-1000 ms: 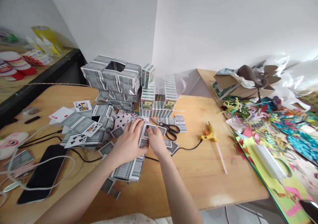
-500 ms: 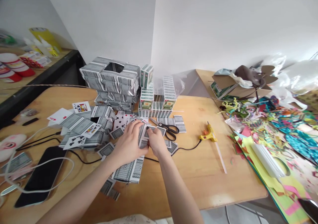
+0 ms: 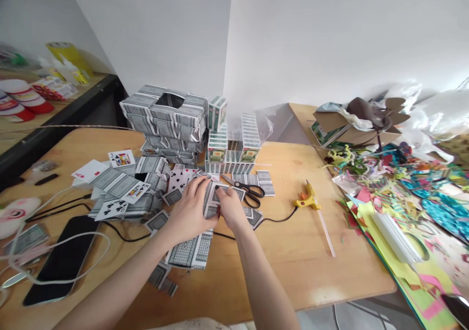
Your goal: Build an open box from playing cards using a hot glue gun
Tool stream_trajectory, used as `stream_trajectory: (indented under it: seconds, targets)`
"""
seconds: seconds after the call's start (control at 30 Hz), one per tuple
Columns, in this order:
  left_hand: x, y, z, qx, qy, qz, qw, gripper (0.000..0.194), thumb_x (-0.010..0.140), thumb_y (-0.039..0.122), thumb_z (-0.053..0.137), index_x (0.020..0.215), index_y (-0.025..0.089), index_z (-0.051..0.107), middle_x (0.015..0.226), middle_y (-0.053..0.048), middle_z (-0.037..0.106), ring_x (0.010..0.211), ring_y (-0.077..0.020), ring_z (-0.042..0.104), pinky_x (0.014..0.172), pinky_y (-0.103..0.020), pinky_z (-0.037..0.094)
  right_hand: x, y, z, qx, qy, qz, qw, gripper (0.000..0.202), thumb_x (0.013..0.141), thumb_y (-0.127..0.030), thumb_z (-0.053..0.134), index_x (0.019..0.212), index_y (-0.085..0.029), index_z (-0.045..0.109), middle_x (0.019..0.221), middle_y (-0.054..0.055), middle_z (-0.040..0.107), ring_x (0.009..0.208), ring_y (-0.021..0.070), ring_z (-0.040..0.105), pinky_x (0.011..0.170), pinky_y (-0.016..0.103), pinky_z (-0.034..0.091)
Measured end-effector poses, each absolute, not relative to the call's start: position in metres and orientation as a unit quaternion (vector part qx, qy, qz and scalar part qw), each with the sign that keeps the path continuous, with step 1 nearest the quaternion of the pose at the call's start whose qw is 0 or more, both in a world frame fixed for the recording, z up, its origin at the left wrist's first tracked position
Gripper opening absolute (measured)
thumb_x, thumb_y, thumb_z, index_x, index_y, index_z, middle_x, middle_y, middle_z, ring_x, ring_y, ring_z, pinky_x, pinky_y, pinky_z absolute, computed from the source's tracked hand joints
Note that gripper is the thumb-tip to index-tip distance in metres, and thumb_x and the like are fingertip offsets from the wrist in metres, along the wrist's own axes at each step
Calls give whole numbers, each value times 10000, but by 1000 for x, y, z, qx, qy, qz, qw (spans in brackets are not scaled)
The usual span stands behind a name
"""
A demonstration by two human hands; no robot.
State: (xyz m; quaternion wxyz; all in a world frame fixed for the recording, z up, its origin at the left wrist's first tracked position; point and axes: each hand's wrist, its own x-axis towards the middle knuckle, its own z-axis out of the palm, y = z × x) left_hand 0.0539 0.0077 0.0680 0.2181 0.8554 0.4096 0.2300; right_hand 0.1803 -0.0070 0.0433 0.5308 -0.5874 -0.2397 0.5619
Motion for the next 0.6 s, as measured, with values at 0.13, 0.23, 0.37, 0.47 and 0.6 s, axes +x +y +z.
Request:
stream_trajectory:
  seconds: [0.13, 0.23, 0.37, 0.47, 0.6]
  targets:
    - [54, 8, 68, 858, 411, 225, 211, 732, 618, 307, 627, 1258, 180, 296, 1312, -135, 326, 1242, -331, 303, 999, -495, 328, 183, -5, 49, -560, -218, 614, 513, 243, 657, -388, 609, 810, -208, 552, 596, -30, 576, 504, 134, 523, 489, 262, 415]
    - [54, 8, 67, 857, 415, 222, 210, 735, 620, 307, 623, 1263, 178, 290, 1327, -138, 310, 1252, -333, 292, 999, -490, 333, 183, -6, 49, -571, -231, 611, 497, 250, 660, -405, 597, 809, -213, 539, 573, -34, 563, 480, 134, 512, 470, 261, 407]
    - [53, 8, 67, 854, 423, 221, 207, 745, 617, 312, 624, 1266, 183, 281, 1355, -141, 272, 1259, -350, 277, 981, -506, 346, 182, -9, 46, -600, -278, 561, 498, 237, 683, -424, 565, 779, -208, 546, 594, -21, 574, 553, 157, 536, 499, 263, 403]
    - [52, 8, 68, 859, 417, 213, 208, 753, 601, 300, 633, 1258, 177, 287, 1333, -145, 295, 1254, -355, 281, 971, -503, 360, 178, -9, 43, -641, -316, 472, 517, 190, 690, -393, 560, 747, -212, 559, 612, -15, 578, 641, 174, 538, 574, 277, 415]
    - [52, 9, 70, 858, 422, 206, 208, 766, 587, 291, 637, 1257, 166, 290, 1319, -151, 305, 1244, -364, 286, 970, -506, 363, 172, -8, 41, -654, -324, 430, 532, 162, 716, -373, 518, 756, -221, 559, 650, -6, 578, 695, 183, 523, 623, 284, 407]
